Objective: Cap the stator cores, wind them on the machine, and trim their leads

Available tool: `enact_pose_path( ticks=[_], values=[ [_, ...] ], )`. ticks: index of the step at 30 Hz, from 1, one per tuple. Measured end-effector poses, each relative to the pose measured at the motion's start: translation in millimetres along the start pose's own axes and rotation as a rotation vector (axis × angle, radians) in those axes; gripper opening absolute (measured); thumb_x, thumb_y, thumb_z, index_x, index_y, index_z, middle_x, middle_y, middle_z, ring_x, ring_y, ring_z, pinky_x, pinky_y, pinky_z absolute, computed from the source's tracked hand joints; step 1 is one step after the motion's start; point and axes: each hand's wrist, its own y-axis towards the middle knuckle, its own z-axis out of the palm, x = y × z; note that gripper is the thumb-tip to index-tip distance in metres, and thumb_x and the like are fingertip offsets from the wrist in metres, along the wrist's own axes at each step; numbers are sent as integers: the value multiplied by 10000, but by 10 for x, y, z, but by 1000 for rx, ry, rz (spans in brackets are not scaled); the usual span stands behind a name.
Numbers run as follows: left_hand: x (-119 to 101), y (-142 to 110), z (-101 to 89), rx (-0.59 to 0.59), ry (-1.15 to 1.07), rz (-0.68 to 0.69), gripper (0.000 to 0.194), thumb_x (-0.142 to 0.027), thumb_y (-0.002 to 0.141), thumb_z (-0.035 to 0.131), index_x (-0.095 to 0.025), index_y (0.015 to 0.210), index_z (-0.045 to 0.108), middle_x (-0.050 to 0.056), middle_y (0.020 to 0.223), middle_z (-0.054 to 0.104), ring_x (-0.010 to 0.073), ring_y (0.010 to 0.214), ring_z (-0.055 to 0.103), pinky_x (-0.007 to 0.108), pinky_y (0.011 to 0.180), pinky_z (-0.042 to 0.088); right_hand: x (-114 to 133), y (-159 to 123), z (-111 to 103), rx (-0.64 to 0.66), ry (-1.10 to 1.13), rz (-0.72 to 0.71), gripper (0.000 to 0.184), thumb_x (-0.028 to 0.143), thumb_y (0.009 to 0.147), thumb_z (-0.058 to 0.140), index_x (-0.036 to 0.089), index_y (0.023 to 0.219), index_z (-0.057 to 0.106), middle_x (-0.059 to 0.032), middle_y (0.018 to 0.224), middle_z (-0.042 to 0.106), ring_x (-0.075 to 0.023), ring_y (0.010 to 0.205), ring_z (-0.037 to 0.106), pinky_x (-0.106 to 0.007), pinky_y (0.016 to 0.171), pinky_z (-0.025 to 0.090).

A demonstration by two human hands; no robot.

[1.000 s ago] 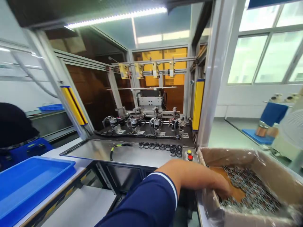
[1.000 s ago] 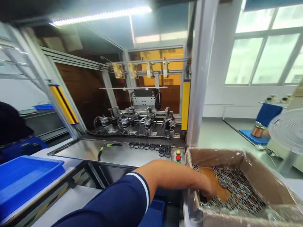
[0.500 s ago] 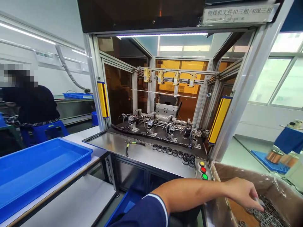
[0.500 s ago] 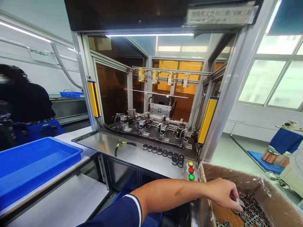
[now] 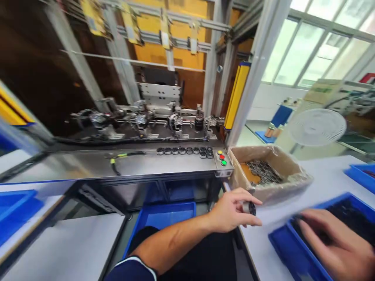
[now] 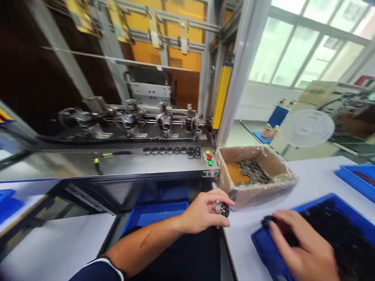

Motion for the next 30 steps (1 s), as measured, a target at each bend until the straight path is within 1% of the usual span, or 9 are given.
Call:
enact_pose_path(
  ticks=[2,5,10,12,14,17,21,24,30],
  values=[
    [76,-29,41,0,-60,-29,579,-405,493,941,-203,1013,787,47,1063,512,78,705,547,224,565,505,150,-87,60,41,-10,-22,62,229,897,648,232,954,670,-27,894,694,-157,751,678,-250,683,574],
    [170,-116,85,21,-43,-4,624,-380,530,937,-222,1109,763,58,1088,494,128,873,555,240,692,521,322,-150,185,77,57,-33,96,160,901,622,209,983,632,-33,897,679,-143,768,674,-235,675,563],
    [234,-222,156,205,-91,34,499,-326,786,786,-274,1270,677,66,1137,507,126,973,562,274,858,506,375,-242,191,111,129,-4,164,86,902,597,193,1027,605,-41,899,648,-131,820,650,-224,709,538],
    [242,-221,186,220,-109,65,555,-259,736,827,-258,1270,676,65,1104,551,125,954,576,275,863,515,354,-263,167,118,139,-7,169,77,897,602,188,1025,604,-44,904,643,-132,839,647,-224,723,532],
    [242,-207,209,191,-130,83,597,-198,626,892,-215,1197,719,71,1077,600,134,930,594,273,841,533,335,-274,155,124,149,-3,176,73,894,607,189,1026,604,-44,902,642,-134,843,646,-230,734,530],
    [231,-187,224,146,-128,26,491,-162,574,911,-158,1045,772,84,1047,671,139,904,625,274,847,547,319,-281,160,137,170,13,182,82,886,618,196,1028,609,-41,893,646,-145,836,651,-249,731,538],
    [238,-179,222,128,-118,-89,507,-243,585,915,-141,1060,767,112,1074,710,142,853,657,281,796,577,314,-284,179,132,190,32,186,90,882,618,204,1029,622,-43,884,654,-157,828,662,-257,718,552],
    [257,-184,233,143,-158,-90,560,-272,498,953,-148,1015,775,117,1112,705,160,866,673,309,796,591,321,-294,197,138,196,47,206,98,891,612,216,1059,631,-48,907,652,-167,848,665,-265,728,562],
    [252,-201,313,120,-243,-189,730,-221,393,983,-135,1074,731,72,943,730,150,833,671,308,826,560,336,-328,241,153,194,45,206,106,909,592,211,1082,629,-74,1002,603,-171,944,631,-281,780,553]
  ],
)
